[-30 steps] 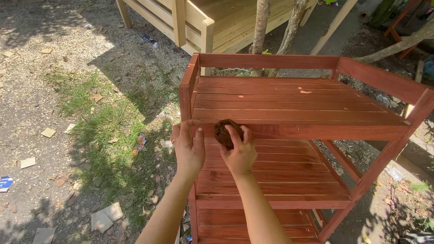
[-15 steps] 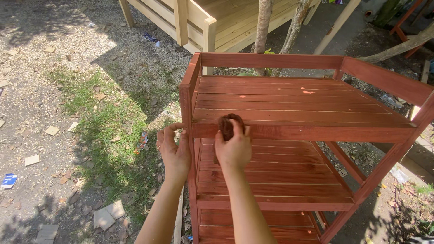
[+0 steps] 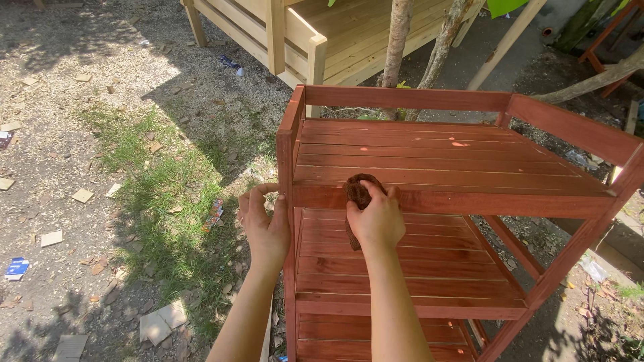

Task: The person wipes a red stain or finish onto a wooden slatted shelf unit using a brown cloth, working over the rails, legs and shelf surfaces. They dip and wring the cloth in a bowl of red liquid on a metal cart, then resume wiping the furniture, including its underside and edges.

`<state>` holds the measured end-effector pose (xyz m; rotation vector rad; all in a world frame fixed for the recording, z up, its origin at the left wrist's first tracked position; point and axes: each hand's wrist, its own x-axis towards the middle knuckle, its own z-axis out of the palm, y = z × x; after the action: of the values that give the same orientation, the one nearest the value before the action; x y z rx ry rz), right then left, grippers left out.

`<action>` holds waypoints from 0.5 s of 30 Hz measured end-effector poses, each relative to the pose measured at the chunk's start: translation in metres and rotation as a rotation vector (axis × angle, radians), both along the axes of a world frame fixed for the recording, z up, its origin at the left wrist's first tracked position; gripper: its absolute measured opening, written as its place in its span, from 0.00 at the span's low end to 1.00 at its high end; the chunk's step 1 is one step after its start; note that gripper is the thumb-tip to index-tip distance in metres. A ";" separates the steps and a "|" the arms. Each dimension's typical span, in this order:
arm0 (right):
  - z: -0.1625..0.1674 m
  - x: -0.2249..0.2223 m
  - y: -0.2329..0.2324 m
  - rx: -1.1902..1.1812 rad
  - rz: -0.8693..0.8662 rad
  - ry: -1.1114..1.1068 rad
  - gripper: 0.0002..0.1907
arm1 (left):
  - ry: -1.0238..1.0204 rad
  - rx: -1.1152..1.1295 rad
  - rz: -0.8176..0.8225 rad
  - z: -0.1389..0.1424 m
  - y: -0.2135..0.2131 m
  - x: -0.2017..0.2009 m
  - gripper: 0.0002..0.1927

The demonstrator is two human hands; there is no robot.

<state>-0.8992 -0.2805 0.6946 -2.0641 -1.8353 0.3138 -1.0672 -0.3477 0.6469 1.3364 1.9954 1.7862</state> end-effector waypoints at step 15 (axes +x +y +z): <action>-0.058 0.009 -0.004 0.457 0.323 0.044 0.31 | 0.061 0.026 -0.065 0.005 0.030 0.055 0.09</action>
<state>-0.8903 -0.2845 0.6362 -1.4500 -1.9879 0.0126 -1.0121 -0.3173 0.6515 1.4632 1.9419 1.7694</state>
